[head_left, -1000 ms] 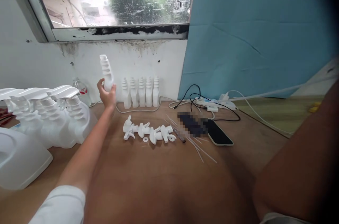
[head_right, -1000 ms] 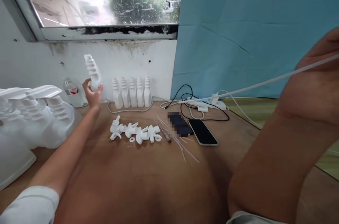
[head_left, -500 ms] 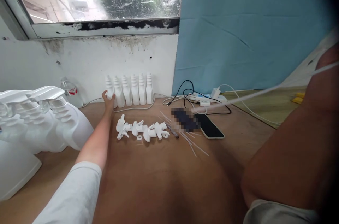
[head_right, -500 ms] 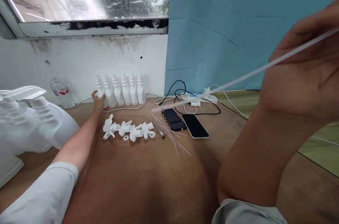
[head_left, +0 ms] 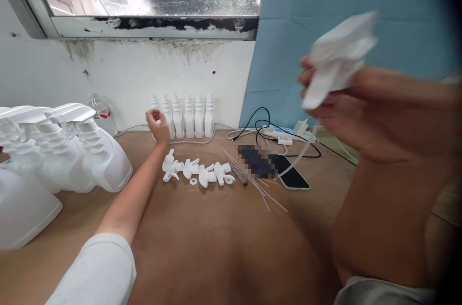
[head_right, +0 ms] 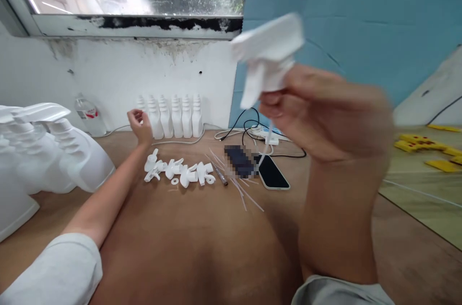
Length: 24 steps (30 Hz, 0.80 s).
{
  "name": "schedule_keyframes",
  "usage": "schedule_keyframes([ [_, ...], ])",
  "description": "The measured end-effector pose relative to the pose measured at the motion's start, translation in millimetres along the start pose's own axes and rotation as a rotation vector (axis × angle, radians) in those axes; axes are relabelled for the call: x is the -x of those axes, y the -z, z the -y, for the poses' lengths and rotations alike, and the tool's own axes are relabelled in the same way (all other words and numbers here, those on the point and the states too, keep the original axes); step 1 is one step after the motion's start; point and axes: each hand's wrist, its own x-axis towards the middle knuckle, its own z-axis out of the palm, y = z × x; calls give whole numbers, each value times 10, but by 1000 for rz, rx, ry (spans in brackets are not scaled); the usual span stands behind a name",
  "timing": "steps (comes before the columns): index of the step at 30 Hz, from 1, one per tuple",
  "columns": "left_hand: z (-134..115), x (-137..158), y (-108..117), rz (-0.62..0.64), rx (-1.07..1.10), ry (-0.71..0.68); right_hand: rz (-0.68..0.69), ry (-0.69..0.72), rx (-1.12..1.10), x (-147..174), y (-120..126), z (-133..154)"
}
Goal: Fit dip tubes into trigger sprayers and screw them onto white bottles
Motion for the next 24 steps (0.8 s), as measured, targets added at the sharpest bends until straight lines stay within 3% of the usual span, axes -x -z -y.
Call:
schedule_keyframes([
  [2, -368, 101, -106, 90, 74, 4, 282, -35, -124, -17, -194, -143],
  [4, -769, 268, -136, 422, 377, 158, 483, -58, -82, -54, -394, -338],
  [6, -1123, 507, -58, 811, 531, 302, 588, -77, 69, -107, -580, -542],
  [8, -1351, 783, 107, 1004, 522, 417, 645, -62, 214, -157, -740, -716],
  [9, -1405, 916, 208, 1037, 495, 473, 650, -62, 271, -176, -807, -785],
  [12, -1373, 1224, 534, 977, 348, 524, 679, -131, 377, -187, -942, -918],
  [16, -1176, 1428, 930, 999, 279, 625, 949, -242, 451, -33, -1001, -990],
  [18, -1108, 1495, 1085, 1013, 296, 693, 1021, -242, 556, 126, -1022, -1006],
  [24, -988, 1687, 1279, 1071, 371, 794, 932, -73, 769, 649, -1131, -1050],
])
